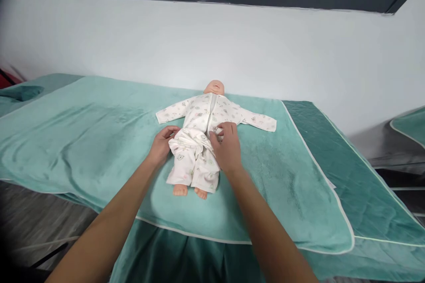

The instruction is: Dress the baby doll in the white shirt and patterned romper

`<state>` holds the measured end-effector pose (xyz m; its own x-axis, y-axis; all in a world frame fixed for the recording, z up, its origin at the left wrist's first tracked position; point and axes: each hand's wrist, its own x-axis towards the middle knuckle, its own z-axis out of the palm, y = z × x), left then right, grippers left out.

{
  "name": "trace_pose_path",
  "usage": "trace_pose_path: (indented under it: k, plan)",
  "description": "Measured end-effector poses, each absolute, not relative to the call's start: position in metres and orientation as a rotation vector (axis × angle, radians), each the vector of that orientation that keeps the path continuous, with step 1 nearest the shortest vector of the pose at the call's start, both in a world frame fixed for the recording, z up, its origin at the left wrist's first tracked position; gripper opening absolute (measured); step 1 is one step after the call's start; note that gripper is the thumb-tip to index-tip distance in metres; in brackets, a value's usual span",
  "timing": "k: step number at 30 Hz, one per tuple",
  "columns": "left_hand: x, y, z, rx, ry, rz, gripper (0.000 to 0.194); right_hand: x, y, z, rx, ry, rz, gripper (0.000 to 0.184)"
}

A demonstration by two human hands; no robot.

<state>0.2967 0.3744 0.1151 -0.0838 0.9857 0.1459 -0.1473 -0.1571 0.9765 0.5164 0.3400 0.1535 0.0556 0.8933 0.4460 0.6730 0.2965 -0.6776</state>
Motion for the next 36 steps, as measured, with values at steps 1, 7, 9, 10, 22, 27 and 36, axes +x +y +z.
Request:
trace_pose_path:
  k: [1, 7, 9, 10, 22, 27, 36]
  plan:
    - [0.297, 0.374, 0.116, 1.180, 1.062, 1.441, 0.024, 0.518, 0.343, 0.155, -1.479, -1.725, 0.293, 0.019]
    - [0.295, 0.370, 0.119, 1.290, 1.038, 1.303, 0.030, 0.512, 0.350, 0.159, -1.666, -1.975, 0.118, 0.016]
    - [0.293, 0.371, 0.120, 1.383, 1.044, 1.254, 0.032, 0.507, 0.351, 0.156, -1.684, -1.979, 0.076, 0.013]
    - [0.293, 0.372, 0.122, 1.463, 1.044, 1.227, 0.032, 0.505, 0.351, 0.155, -1.675, -1.976, 0.055, 0.011]
    - [0.329, 0.397, 0.174, 2.812, 1.304, 0.743, 0.021, 0.507, 0.355, 0.146, -1.565, -1.924, -0.015, 0.017]
    - [0.342, 0.405, 0.158, 2.664, 1.379, 0.990, 0.023, 0.510, 0.356, 0.139, -1.542, -1.870, 0.017, 0.018]
    - [0.279, 0.417, 0.116, 1.239, 1.722, 1.834, 0.028, 0.545, 0.366, 0.171, -1.321, -1.423, 0.384, 0.019]
